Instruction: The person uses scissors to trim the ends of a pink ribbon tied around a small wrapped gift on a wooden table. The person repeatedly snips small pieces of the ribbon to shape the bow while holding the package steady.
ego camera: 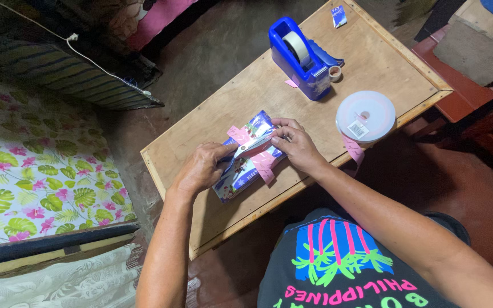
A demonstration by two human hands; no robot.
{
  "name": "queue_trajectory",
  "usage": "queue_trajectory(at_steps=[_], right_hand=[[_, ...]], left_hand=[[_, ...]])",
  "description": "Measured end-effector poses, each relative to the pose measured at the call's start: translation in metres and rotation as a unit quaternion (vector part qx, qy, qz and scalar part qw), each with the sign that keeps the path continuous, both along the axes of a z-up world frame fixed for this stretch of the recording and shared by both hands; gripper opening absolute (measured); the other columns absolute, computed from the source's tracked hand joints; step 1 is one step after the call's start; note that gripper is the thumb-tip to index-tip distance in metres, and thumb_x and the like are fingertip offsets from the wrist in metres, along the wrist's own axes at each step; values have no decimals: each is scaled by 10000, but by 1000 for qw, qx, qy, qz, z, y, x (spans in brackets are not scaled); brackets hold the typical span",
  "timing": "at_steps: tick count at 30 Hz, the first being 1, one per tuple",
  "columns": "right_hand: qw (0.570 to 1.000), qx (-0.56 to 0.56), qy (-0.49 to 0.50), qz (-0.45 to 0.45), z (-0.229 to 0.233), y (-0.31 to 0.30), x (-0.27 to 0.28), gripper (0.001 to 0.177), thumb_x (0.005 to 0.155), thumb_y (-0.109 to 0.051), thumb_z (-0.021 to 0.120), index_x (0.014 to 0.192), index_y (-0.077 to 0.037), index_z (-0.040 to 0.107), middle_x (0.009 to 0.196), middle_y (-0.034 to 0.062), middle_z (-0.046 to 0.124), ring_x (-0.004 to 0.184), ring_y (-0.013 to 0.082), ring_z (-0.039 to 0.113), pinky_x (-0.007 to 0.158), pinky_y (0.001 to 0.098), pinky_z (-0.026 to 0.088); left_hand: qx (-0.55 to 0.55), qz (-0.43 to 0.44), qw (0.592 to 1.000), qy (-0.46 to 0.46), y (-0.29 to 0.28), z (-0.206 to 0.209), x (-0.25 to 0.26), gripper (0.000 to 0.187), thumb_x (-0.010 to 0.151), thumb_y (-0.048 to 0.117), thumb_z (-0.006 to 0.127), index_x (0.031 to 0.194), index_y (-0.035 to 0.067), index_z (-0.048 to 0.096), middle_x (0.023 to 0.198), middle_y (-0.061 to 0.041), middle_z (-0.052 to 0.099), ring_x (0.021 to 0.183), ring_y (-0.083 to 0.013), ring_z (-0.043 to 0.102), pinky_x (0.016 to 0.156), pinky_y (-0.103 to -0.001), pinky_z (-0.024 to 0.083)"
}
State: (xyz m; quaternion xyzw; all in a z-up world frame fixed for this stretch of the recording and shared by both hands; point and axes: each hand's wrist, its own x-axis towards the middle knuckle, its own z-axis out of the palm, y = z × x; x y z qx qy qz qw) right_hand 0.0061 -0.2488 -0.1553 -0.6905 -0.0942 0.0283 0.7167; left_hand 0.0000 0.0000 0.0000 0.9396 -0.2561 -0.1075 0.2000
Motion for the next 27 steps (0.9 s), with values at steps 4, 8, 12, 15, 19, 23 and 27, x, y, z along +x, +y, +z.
queue_trajectory(at_steps=[4, 8, 12, 15, 19, 23, 27], right_hand=[[1000, 8, 4, 5, 2, -1, 0, 156, 954, -165, 681, 996, -18, 712, 1435, 124, 528, 1336, 226, 504, 1107, 346, 424], [1000, -4, -1, 4, 3, -1, 0, 157, 956, -166, 686, 989, -15, 714, 1429, 128, 537, 1332, 227, 506, 1106, 347, 419], [1000, 0, -1, 4, 2, -1, 1, 161, 954, -171, 689, 980, -14, 712, 1426, 128, 544, 1322, 227, 516, 1101, 347, 425], [1000, 3, 2, 2, 3, -2, 0, 161, 953, -172, 692, 975, -14, 710, 1425, 125, 548, 1317, 225, 520, 1098, 347, 430], [1000, -1, 5, 6, 3, -3, 0, 159, 946, -168, 696, 972, -13, 715, 1425, 123, 551, 1318, 222, 524, 1104, 346, 422], [1000, 10, 6, 14, 2, -4, 0, 159, 949, -170, 690, 973, -14, 711, 1437, 121, 539, 1324, 222, 518, 1108, 345, 422], [999, 36, 4, 20, 0, -3, 0, 163, 967, -175, 677, 1021, -23, 697, 1457, 117, 515, 1352, 219, 497, 1127, 344, 414]], left_hand=[[2, -8, 1000, 1, 0, 3, 0, 586, 716, -99, 659, 1272, 82, 694, 1139, -168, 737, 1081, -342, 677, 949, -422, 530], [0, -3, 1000, 8, 0, 4, 0, 615, 690, -114, 645, 1271, 80, 689, 1131, -177, 731, 1074, -347, 679, 932, -418, 537], [4, 21, 999, 32, 1, 1, -1, 581, 734, -97, 642, 1279, 98, 691, 1121, -172, 732, 1054, -336, 697, 911, -404, 556], [-4, 10, 1000, 23, 2, -1, -1, 495, 806, -48, 672, 1281, 91, 691, 1122, -174, 734, 1053, -337, 701, 908, -408, 554], [-21, -6, 1000, -3, 2, 0, -3, 528, 757, -29, 704, 1275, 66, 680, 1131, -182, 727, 1053, -345, 690, 926, -410, 545], [-2, 17, 1000, 16, 0, 3, -5, 502, 794, 18, 731, 1289, 74, 671, 1115, -172, 726, 1041, -335, 690, 930, -405, 543], [1, 20, 1000, 21, -3, 4, -4, 524, 782, 6, 726, 1299, 72, 668, 1110, -178, 721, 1044, -341, 683, 923, -410, 542]])
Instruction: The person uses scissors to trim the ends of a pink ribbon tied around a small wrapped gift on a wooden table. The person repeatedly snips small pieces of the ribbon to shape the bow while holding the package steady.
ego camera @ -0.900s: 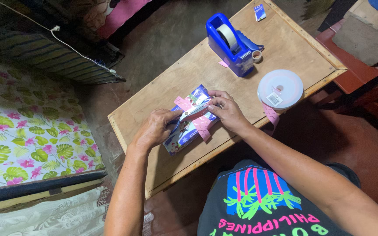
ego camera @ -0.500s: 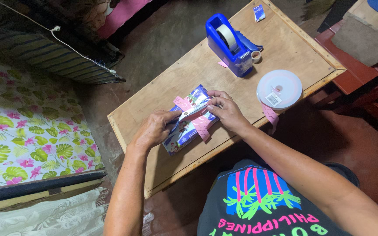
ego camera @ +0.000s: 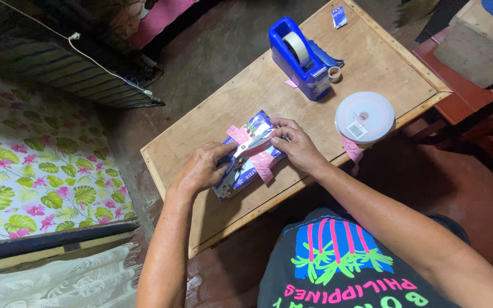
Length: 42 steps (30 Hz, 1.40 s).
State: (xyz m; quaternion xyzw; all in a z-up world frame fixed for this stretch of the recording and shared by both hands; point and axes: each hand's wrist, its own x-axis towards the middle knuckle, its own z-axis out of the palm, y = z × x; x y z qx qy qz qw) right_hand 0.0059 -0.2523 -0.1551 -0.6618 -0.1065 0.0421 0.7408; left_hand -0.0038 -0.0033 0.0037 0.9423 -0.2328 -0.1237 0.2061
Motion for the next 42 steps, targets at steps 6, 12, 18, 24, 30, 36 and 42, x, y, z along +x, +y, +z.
queue_trajectory(at_steps=[6, 12, 18, 24, 30, 36, 42], right_hand=[[1000, -14, 16, 16, 2, -3, 0, 193, 900, -169, 734, 1019, -24, 690, 1459, 108, 503, 1327, 203, 502, 1075, 330, 433], [999, -23, 37, -4, 5, -2, 0, 166, 904, -169, 728, 988, -27, 713, 1461, 102, 520, 1237, 186, 569, 1000, 323, 483], [999, -30, 30, -1, 2, -2, 3, 156, 895, -152, 732, 983, -24, 717, 1464, 103, 531, 1230, 188, 578, 998, 319, 490], [1000, -23, 18, 11, -2, -3, 4, 148, 876, -117, 746, 989, -27, 715, 1464, 104, 531, 1278, 213, 556, 1038, 325, 468], [1000, -13, 6, 16, -2, -4, 5, 138, 884, -109, 746, 981, -19, 709, 1470, 110, 526, 1317, 212, 530, 1070, 340, 457], [999, 16, 23, 31, -1, -5, 4, 156, 897, -128, 736, 999, -14, 706, 1483, 107, 498, 1317, 204, 522, 1072, 334, 459], [999, 26, 22, 33, -3, -4, 5, 157, 908, -138, 739, 999, -12, 715, 1478, 107, 505, 1315, 199, 521, 1075, 334, 457]], left_hand=[[-14, -11, 999, -27, -2, -1, 0, 525, 768, -25, 714, 1283, 75, 683, 1131, -171, 729, 1054, -344, 689, 917, -412, 548], [-11, 12, 1000, -19, -3, -2, -2, 454, 826, 10, 724, 1272, 90, 692, 1121, -156, 733, 1036, -333, 696, 903, -409, 548], [-24, -15, 999, -44, -5, -1, -2, 502, 789, -28, 705, 1279, 79, 688, 1114, -166, 729, 1029, -339, 692, 899, -412, 552], [-8, -24, 1000, -18, -7, -2, 1, 538, 775, -19, 707, 1301, 86, 671, 1032, -161, 718, 988, -335, 680, 872, -417, 544], [-21, -38, 999, -28, -6, -5, 5, 566, 760, -63, 682, 1310, 74, 667, 1063, -166, 722, 1014, -346, 676, 901, -419, 537], [-11, -20, 1000, -2, -6, -2, 6, 674, 673, -129, 653, 1312, 84, 660, 1094, -167, 723, 1050, -340, 675, 913, -412, 537], [-26, -24, 999, 3, -7, -1, 8, 590, 750, -106, 661, 1307, 90, 670, 1077, -169, 729, 1009, -329, 710, 859, -404, 562]])
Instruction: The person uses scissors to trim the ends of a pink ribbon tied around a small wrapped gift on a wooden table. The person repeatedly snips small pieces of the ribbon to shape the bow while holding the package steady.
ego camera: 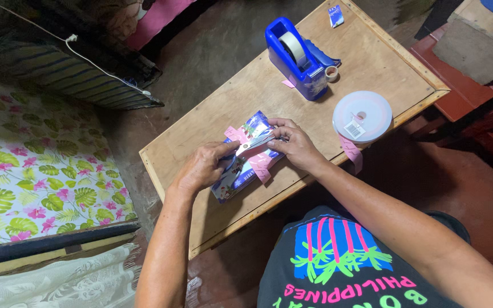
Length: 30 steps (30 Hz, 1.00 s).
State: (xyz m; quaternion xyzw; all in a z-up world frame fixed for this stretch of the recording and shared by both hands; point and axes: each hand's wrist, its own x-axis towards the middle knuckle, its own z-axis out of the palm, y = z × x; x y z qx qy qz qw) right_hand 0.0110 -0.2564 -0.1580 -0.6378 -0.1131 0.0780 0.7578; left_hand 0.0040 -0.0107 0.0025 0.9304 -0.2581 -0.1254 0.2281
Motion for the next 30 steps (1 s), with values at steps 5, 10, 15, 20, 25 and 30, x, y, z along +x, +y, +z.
queue_trajectory(at_steps=[5, 10, 15, 20, 25, 30], right_hand=[[1000, 9, 8, 1, -3, 0, 1, 168, 907, -146, 741, 1003, -10, 719, 1477, 105, 504, 1306, 193, 528, 1066, 330, 464], [1000, 2, 0, -2, -5, -1, 1, 172, 914, -150, 742, 1002, -5, 716, 1484, 108, 505, 1311, 193, 529, 1071, 332, 464], [1000, -4, -3, 4, -2, -2, 0, 162, 915, -143, 735, 1031, -33, 708, 1496, 97, 486, 1308, 189, 529, 1063, 328, 470], [999, -37, -8, -17, 8, -16, -5, 269, 836, -55, 687, 1103, -67, 666, 1506, 88, 483, 1289, 165, 528, 991, 305, 474], [995, -83, 28, -54, 15, -28, -7, 278, 834, -108, 688, 1112, -100, 666, 1494, 70, 497, 1149, 177, 578, 909, 319, 509], [973, -197, -109, -58, 20, -33, -12, 130, 916, -198, 727, 986, -88, 717, 1462, 121, 519, 1384, 281, 471, 1017, 375, 498]], left_hand=[[15, 9, 1000, 2, -1, 2, -1, 536, 781, -77, 682, 1289, 93, 683, 1069, -168, 732, 990, -333, 709, 836, -408, 559], [9, 21, 1000, -7, 0, 1, -3, 497, 800, -47, 698, 1274, 103, 693, 1103, -155, 737, 1013, -321, 715, 860, -394, 568], [-80, 49, 995, -45, 9, -8, -7, 441, 836, -1, 702, 1267, 93, 688, 1174, -136, 736, 1035, -287, 724, 897, -383, 595], [-141, 122, 975, -125, 44, -20, -20, 552, 842, -37, 698, 1380, 35, 593, 1231, -153, 691, 1139, -280, 687, 1007, -404, 542], [-371, 349, 860, -29, 66, -63, -55, 546, 940, 8, 654, 1463, 43, 501, 1218, -92, 653, 963, -165, 681, 825, -281, 583], [-411, 445, 786, -125, 82, -109, -89, 493, 956, -23, 673, 1416, -26, 496, 1122, -82, 660, 918, -110, 664, 761, -240, 565]])
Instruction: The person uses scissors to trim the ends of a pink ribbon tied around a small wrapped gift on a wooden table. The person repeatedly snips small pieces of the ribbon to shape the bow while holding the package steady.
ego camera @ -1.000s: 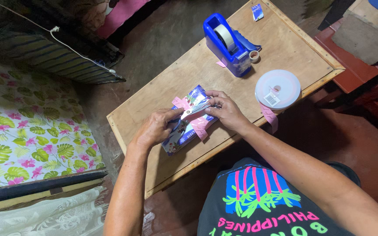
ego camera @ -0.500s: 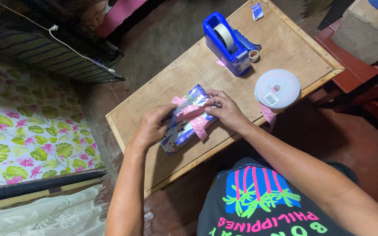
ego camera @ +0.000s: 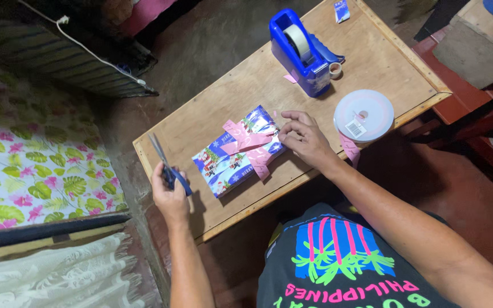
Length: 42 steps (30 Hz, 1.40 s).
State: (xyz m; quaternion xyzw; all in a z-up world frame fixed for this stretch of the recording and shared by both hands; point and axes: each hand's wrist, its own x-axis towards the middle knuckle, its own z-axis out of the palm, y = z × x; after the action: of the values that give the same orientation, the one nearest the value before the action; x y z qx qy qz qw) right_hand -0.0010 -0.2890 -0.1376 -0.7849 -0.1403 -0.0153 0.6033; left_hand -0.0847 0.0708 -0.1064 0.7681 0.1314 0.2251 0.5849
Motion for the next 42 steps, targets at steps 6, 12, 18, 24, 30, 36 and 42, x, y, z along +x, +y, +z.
queue_trajectory(at_steps=[6, 12, 18, 24, 30, 36, 42], right_hand=[[997, -48, -52, 26, 10, 9, -1, 205, 914, -214, 722, 1082, -101, 753, 1471, 155, 500, 1374, 345, 444, 1075, 416, 465], [1000, 24, -1, 3, 17, 8, 6, 299, 951, -211, 614, 1223, -103, 674, 1468, 137, 480, 1310, 287, 528, 998, 384, 493], [982, -124, -129, 56, 26, 5, 19, 211, 1003, -196, 644, 1163, -96, 740, 1310, 122, 629, 1297, 319, 548, 1123, 441, 396], [970, -155, -140, 125, 31, 15, 38, 312, 994, -224, 626, 1271, -94, 686, 1403, 160, 586, 1299, 356, 510, 1105, 456, 397], [964, -158, -114, 180, 22, 20, 71, 403, 1032, -227, 573, 1404, -74, 604, 1519, 172, 527, 1381, 363, 481, 1136, 439, 372], [963, -175, -66, 192, 30, 21, 84, 322, 1034, -242, 580, 1289, -65, 662, 1268, 159, 659, 1172, 330, 630, 992, 398, 498], [969, -159, -30, 186, 42, 12, 49, 276, 981, -226, 626, 1195, -72, 705, 1160, 143, 678, 1088, 312, 659, 947, 395, 516]], left_hand=[[-19, 68, 997, 20, -3, -35, -30, 473, 960, -10, 666, 1410, -24, 519, 1084, -63, 678, 940, -92, 660, 808, -221, 571], [-158, 62, 985, -23, -20, -30, -47, 497, 953, -11, 659, 1424, -36, 502, 1075, -73, 657, 901, -111, 655, 749, -231, 561], [-257, 18, 965, -57, -54, 4, -61, 559, 908, 6, 703, 1420, -67, 491, 1031, -87, 670, 884, -142, 683, 786, -255, 590], [-277, 35, 960, -34, -95, 15, -70, 473, 927, 46, 704, 1350, -81, 536, 916, -98, 681, 791, -164, 684, 721, -286, 588], [-329, 82, 940, -25, -127, -8, -77, 445, 921, 66, 686, 1319, -30, 511, 1003, -86, 670, 870, -141, 686, 713, -247, 551], [-247, 98, 963, -43, -108, -24, -59, 391, 995, 78, 674, 1334, -49, 525, 1051, -71, 649, 886, -98, 610, 751, -212, 512], [-263, 104, 959, -31, -68, -26, -16, 383, 973, 67, 651, 1323, 8, 508, 1053, -39, 661, 887, -61, 626, 739, -186, 510]])
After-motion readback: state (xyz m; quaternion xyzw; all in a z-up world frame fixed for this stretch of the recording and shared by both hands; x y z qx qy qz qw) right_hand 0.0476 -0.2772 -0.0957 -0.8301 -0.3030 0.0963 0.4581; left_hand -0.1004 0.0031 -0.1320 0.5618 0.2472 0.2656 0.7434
